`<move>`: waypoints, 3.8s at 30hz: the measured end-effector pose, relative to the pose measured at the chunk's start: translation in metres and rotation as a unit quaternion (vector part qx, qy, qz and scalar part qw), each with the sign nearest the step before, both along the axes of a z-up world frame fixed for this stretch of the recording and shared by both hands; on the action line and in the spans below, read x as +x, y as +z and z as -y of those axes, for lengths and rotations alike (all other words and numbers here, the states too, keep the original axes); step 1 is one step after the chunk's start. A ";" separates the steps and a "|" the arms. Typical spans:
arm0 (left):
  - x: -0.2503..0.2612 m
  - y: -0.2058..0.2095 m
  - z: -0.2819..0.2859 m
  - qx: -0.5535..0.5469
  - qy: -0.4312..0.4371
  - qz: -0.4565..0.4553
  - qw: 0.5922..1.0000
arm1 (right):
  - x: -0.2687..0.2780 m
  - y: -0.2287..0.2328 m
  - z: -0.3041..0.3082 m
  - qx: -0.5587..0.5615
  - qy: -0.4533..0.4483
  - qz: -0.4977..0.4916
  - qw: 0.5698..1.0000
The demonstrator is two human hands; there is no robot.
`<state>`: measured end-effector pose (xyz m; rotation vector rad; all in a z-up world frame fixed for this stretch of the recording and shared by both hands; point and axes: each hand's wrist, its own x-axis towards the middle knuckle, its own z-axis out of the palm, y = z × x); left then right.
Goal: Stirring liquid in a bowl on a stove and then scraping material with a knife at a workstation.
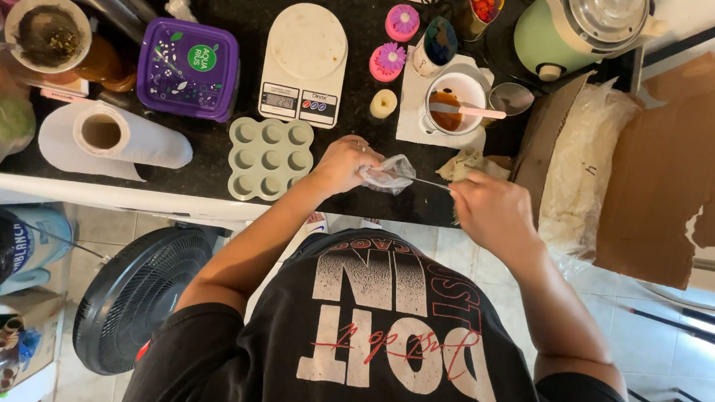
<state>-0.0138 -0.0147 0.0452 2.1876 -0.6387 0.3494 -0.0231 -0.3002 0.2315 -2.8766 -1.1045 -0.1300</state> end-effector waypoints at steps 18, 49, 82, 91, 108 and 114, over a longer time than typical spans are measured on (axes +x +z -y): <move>0.123 0.068 -0.180 -0.200 0.209 0.034 0.957 | -0.038 -0.015 0.028 0.350 -0.163 -0.222 0.895; -0.054 0.088 -0.094 0.022 0.282 0.024 0.959 | -0.013 -0.225 -0.042 0.278 -0.131 0.088 0.948; -0.092 0.086 -0.007 -0.099 0.193 -0.117 0.969 | 0.130 -0.154 0.030 0.333 -0.134 0.046 0.932; -0.117 0.086 -0.032 -0.056 0.245 -0.100 0.963 | 0.129 -0.157 0.014 0.291 -0.181 0.080 0.936; -0.127 0.085 -0.037 -0.047 0.235 -0.123 0.963 | 0.139 -0.180 0.002 0.282 -0.190 0.099 0.935; -0.130 0.075 -0.036 -0.015 0.226 -0.126 0.966 | 0.108 -0.132 -0.021 0.328 -0.122 0.044 0.936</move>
